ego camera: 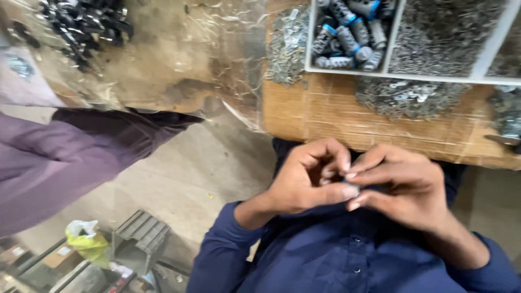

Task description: The person repeatedly picks up small metal pins and inserts them into a cylindrical lock core held in the other hand. The person rotates the core to align pin chambers and continues loading pins one at a time from a nearby pile on the table.

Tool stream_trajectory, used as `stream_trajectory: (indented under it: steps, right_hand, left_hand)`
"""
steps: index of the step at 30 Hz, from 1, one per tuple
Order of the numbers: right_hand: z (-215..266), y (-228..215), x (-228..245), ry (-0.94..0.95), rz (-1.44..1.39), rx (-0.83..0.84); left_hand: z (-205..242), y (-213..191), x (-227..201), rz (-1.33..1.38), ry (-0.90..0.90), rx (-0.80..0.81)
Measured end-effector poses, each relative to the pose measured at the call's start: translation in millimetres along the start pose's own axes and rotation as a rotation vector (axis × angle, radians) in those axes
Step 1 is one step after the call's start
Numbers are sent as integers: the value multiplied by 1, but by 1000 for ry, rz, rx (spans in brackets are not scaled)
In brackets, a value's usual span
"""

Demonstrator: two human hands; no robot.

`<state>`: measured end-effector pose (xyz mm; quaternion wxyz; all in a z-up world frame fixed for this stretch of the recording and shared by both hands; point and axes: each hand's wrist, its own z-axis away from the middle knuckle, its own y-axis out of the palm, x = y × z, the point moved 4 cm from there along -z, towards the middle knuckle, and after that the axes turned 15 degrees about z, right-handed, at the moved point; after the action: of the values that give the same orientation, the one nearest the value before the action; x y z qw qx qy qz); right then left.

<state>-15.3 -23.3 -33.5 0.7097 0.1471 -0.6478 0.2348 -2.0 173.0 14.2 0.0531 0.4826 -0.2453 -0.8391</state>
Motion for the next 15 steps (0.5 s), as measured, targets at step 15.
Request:
stream_trajectory:
  steps: [15]
  right_hand:
    - [28, -25, -8, 103, -427, -309]
  left_hand:
    - [-15, 1, -37, -1081, 675, 27]
